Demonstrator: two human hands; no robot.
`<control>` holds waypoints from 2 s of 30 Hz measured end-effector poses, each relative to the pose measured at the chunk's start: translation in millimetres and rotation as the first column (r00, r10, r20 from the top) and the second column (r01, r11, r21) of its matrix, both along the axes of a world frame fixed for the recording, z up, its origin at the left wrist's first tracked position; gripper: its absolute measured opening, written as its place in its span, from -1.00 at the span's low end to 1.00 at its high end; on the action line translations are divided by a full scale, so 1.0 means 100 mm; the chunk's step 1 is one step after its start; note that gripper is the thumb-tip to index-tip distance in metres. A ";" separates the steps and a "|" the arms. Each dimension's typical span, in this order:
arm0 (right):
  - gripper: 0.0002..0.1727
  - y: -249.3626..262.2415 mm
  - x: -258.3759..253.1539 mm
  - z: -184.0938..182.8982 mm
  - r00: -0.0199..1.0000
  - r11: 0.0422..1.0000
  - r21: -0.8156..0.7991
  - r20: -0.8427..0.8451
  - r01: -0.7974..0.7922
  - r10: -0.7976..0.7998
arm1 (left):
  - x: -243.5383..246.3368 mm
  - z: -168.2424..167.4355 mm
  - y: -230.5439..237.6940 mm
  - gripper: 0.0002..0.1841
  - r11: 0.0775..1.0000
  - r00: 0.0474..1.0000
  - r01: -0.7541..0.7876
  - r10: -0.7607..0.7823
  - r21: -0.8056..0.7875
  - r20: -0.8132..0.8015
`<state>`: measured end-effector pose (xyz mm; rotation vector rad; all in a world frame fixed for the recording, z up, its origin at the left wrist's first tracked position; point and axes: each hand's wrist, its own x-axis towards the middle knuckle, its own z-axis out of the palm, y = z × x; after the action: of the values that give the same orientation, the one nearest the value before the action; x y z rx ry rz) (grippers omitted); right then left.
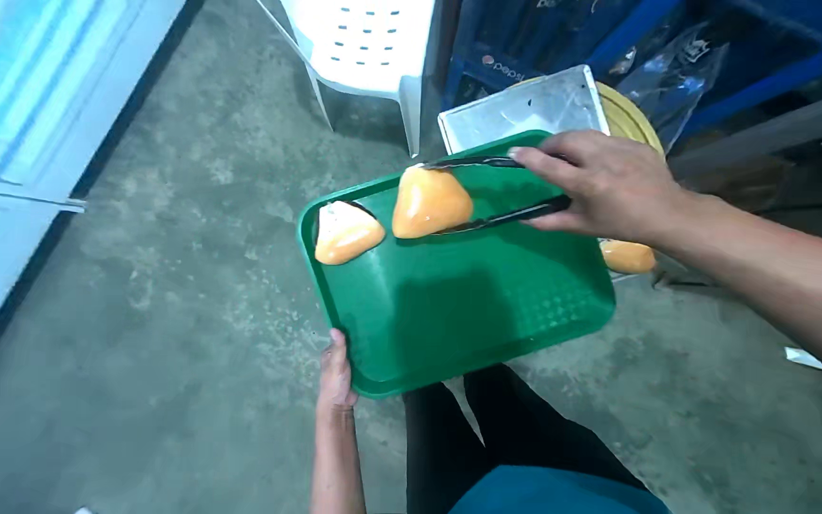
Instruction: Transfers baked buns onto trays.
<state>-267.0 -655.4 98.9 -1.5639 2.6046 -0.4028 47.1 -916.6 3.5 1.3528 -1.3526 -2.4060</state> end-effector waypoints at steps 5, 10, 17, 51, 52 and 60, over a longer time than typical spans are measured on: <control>-0.06 -0.45 -0.17 -0.07 0.972 0.986 0.095 -0.180 -0.134 0.150 | 0.07 0.02 0.00 -0.44 0.998 0.996 -0.021 0.026 0.053 -0.087; -0.13 -0.47 -0.11 0.00 0.970 0.998 0.057 0.243 -0.016 0.002 | 0.14 0.02 -0.07 -0.45 0.996 0.991 -0.076 0.081 0.053 -0.102; -0.19 0.02 0.27 -0.41 -0.307 0.967 -0.134 0.931 0.219 0.198 | 0.31 0.03 -0.24 -0.43 0.993 0.991 -0.113 0.114 0.019 -0.069; -0.03 -1.03 0.47 0.53 0.992 0.967 0.238 -0.054 -0.095 0.111 | 0.55 0.08 -0.29 -0.46 1.000 0.998 -0.015 0.015 0.005 -0.056; -0.05 -1.07 0.49 0.54 0.991 0.964 0.247 -0.068 -0.095 0.115 | 0.54 0.08 -0.29 -0.46 1.000 0.998 -0.014 0.014 0.006 -0.061; -0.07 -1.47 0.75 0.52 0.998 0.927 0.370 0.046 -0.065 0.052 | 0.45 0.10 -0.23 -0.46 1.000 0.998 0.011 -0.012 -0.012 -0.060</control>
<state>-191.9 -802.3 150.5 -1.4799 2.4155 0.0683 92.0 -939.7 13.9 1.2623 -1.3617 -2.4214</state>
